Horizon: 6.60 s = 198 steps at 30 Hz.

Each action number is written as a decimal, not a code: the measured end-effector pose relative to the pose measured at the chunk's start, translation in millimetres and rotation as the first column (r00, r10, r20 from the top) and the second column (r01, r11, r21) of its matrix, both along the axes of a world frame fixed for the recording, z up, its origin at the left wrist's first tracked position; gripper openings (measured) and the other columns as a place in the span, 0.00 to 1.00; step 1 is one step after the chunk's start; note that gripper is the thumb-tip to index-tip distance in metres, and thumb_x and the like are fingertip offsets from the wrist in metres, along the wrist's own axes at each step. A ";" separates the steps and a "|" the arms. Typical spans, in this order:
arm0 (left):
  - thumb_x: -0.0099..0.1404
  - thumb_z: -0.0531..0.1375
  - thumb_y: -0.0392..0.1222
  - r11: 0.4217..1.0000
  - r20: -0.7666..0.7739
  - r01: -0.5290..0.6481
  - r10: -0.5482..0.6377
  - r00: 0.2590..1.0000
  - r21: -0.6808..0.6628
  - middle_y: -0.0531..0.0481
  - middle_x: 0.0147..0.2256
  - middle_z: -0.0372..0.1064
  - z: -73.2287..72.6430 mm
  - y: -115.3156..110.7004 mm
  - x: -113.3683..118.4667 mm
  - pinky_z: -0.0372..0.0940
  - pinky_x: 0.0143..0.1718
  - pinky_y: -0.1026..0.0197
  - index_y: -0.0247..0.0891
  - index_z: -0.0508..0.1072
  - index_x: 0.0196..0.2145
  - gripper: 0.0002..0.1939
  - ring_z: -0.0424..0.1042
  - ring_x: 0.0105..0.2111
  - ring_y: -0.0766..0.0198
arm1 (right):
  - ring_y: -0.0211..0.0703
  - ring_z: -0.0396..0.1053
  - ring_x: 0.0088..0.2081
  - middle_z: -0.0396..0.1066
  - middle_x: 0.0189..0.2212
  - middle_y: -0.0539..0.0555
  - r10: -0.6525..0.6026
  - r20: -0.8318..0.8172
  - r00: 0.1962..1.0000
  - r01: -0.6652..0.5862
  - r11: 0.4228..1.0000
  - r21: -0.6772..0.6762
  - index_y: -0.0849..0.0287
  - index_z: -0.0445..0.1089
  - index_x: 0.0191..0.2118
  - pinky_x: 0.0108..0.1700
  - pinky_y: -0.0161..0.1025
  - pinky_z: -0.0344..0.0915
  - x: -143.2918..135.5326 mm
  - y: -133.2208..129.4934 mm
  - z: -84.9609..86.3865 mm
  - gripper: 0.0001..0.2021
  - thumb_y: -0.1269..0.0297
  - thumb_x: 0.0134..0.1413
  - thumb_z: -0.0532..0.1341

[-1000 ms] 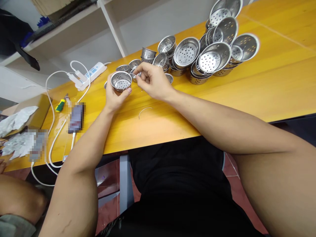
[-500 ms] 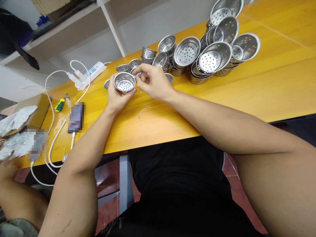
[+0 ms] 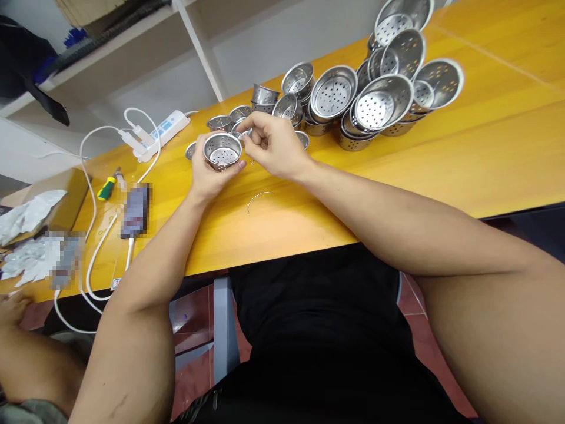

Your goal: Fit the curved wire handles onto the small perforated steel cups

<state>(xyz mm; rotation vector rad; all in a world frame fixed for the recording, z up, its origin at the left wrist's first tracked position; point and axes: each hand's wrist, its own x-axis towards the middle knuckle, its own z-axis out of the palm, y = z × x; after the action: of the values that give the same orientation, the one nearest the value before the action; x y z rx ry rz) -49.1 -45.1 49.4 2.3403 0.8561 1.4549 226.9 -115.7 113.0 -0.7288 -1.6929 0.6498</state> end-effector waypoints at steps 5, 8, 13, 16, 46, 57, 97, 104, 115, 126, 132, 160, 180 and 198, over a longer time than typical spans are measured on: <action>0.60 0.82 0.87 0.999 0.040 -0.030 0.031 0.999 -0.030 0.45 0.61 0.80 7.0 -8.8 3.4 0.78 0.80 0.28 0.53 0.76 0.68 0.53 0.85 0.66 0.40 | 0.49 0.61 0.30 0.64 0.27 0.49 0.009 0.000 1.000 -0.009 0.998 -0.057 0.45 0.78 0.46 0.31 0.48 0.64 -1.3 -4.1 4.0 0.31 0.21 0.71 0.77; 0.62 0.82 0.86 0.997 0.030 -0.016 0.018 0.999 -0.073 0.45 0.62 0.80 8.3 -13.1 6.4 0.77 0.82 0.28 0.53 0.73 0.70 0.54 0.85 0.67 0.41 | 0.50 0.61 0.30 0.64 0.27 0.49 0.011 -0.005 1.000 -0.011 0.997 -0.071 0.45 0.77 0.46 0.31 0.48 0.63 -1.6 -6.0 5.8 0.33 0.19 0.69 0.77; 0.60 0.81 0.89 0.994 0.023 -0.010 0.012 1.000 -0.110 0.43 0.65 0.79 7.5 -12.1 6.9 0.77 0.82 0.30 0.55 0.71 0.73 0.58 0.83 0.70 0.39 | 0.49 0.61 0.30 0.65 0.27 0.49 0.000 0.005 1.000 0.001 0.998 -0.058 0.46 0.78 0.46 0.31 0.48 0.62 -1.4 -6.0 6.0 0.32 0.20 0.70 0.77; 0.64 0.75 0.93 0.993 0.028 0.013 -0.010 1.000 -0.119 0.40 0.69 0.78 3.6 -7.7 6.6 0.78 0.81 0.30 0.57 0.70 0.77 0.59 0.82 0.73 0.38 | 0.49 0.61 0.30 0.66 0.27 0.49 -0.002 0.006 1.000 0.003 0.999 -0.041 0.46 0.79 0.45 0.31 0.48 0.63 -1.1 -4.3 4.4 0.32 0.20 0.71 0.77; 0.68 0.74 0.91 0.993 -0.019 0.035 -0.037 0.999 -0.109 0.39 0.73 0.78 -2.4 -5.5 4.7 0.79 0.81 0.29 0.58 0.68 0.79 0.57 0.83 0.74 0.36 | 0.49 0.64 0.30 0.67 0.27 0.49 -0.010 -0.004 1.000 0.010 0.999 -0.051 0.46 0.80 0.45 0.29 0.47 0.66 -0.4 -4.8 4.8 0.30 0.23 0.70 0.80; 0.61 0.81 0.88 0.994 0.003 0.013 -0.013 1.000 -0.113 0.44 0.64 0.81 4.3 -12.3 6.9 0.78 0.80 0.27 0.54 0.74 0.70 0.54 0.85 0.68 0.39 | 0.49 0.61 0.30 0.64 0.27 0.49 0.015 -0.005 1.000 -0.015 0.998 -0.054 0.45 0.78 0.44 0.32 0.49 0.63 -1.9 -5.7 5.6 0.30 0.22 0.70 0.77; 0.64 0.83 0.84 0.982 -0.030 0.161 -0.165 0.986 -0.100 0.42 0.69 0.79 5.1 -19.2 15.9 0.76 0.82 0.33 0.53 0.66 0.78 0.60 0.85 0.70 0.41 | 0.48 0.70 0.32 0.69 0.28 0.47 -0.091 0.047 0.995 0.095 0.993 -0.076 0.50 0.85 0.49 0.41 0.48 0.76 -12.8 0.0 -5.5 0.12 0.51 0.74 0.80; 0.70 0.78 0.85 0.962 0.025 0.212 -0.210 0.977 -0.175 0.42 0.69 0.82 1.1 -13.2 8.7 0.80 0.76 0.39 0.51 0.71 0.76 0.53 0.86 0.68 0.44 | 0.48 0.70 0.35 0.77 0.37 0.53 0.035 0.026 0.999 -0.036 0.999 0.019 0.51 0.85 0.49 0.40 0.46 0.73 -9.9 -9.2 4.0 0.24 0.33 0.77 0.77; 0.69 0.78 0.85 0.942 0.027 0.248 -0.248 0.968 -0.227 0.41 0.71 0.81 -10.5 -7.1 3.5 0.76 0.83 0.33 0.52 0.70 0.78 0.55 0.84 0.73 0.40 | 0.42 0.69 0.29 0.74 0.30 0.49 0.339 -0.158 0.927 -0.361 0.921 -0.147 0.51 0.79 0.42 0.28 0.40 0.71 -8.3 -3.6 8.1 0.37 0.23 0.57 0.89; 0.74 0.75 0.84 0.975 -0.073 0.133 -0.148 0.986 -0.177 0.39 0.70 0.80 -3.9 -21.4 17.1 0.73 0.86 0.31 0.48 0.69 0.76 0.51 0.83 0.74 0.40 | 0.44 0.68 0.24 0.72 0.24 0.47 0.218 -0.063 0.974 -0.226 0.930 -0.288 0.48 0.75 0.37 0.23 0.44 0.66 -5.7 1.3 7.0 0.36 0.27 0.54 0.91; 0.74 0.74 0.84 0.977 -0.094 0.120 -0.139 0.986 -0.177 0.39 0.68 0.81 2.3 -28.2 19.1 0.74 0.86 0.30 0.48 0.70 0.76 0.51 0.84 0.73 0.40 | 0.45 0.69 0.24 0.72 0.23 0.47 0.223 -0.049 0.974 -0.227 0.925 -0.306 0.47 0.75 0.35 0.22 0.44 0.66 -3.3 3.6 7.4 0.35 0.30 0.51 0.93; 0.67 0.75 0.90 0.977 0.015 0.073 -0.072 0.997 -0.198 0.39 0.68 0.79 -7.9 -4.8 6.8 0.76 0.83 0.32 0.50 0.69 0.75 0.56 0.84 0.71 0.40 | 0.58 0.81 0.47 0.83 0.55 0.59 -0.029 0.187 0.982 0.033 0.999 -0.015 0.45 0.84 0.58 0.57 0.57 0.84 3.5 -7.0 1.7 0.20 0.41 0.74 0.81; 0.71 0.76 0.86 0.982 -0.029 0.104 -0.109 0.994 -0.155 0.39 0.70 0.79 -10.5 -1.3 0.4 0.74 0.85 0.31 0.51 0.69 0.77 0.54 0.82 0.74 0.38 | 0.68 0.79 0.64 0.81 0.61 0.61 0.103 0.280 0.955 -0.098 0.995 -0.030 0.46 0.86 0.53 0.73 0.69 0.81 -1.9 1.4 -10.6 0.14 0.53 0.66 0.83; 0.69 0.83 0.77 0.948 -0.122 0.024 -0.066 0.990 -0.319 0.39 0.72 0.76 8.9 -23.3 -4.4 0.76 0.85 0.31 0.53 0.69 0.76 0.51 0.81 0.76 0.38 | 0.71 0.77 0.73 0.77 0.70 0.65 0.071 0.431 0.900 -0.072 0.997 -0.014 0.50 0.87 0.65 0.82 0.69 0.74 6.7 -2.3 -10.0 0.17 0.55 0.77 0.74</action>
<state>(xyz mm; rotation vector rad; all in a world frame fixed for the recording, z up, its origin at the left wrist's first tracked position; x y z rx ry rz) -53.5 -68.4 58.3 2.2126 0.9812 1.0616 233.6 -118.0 102.9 -0.8573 -2.1352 0.5628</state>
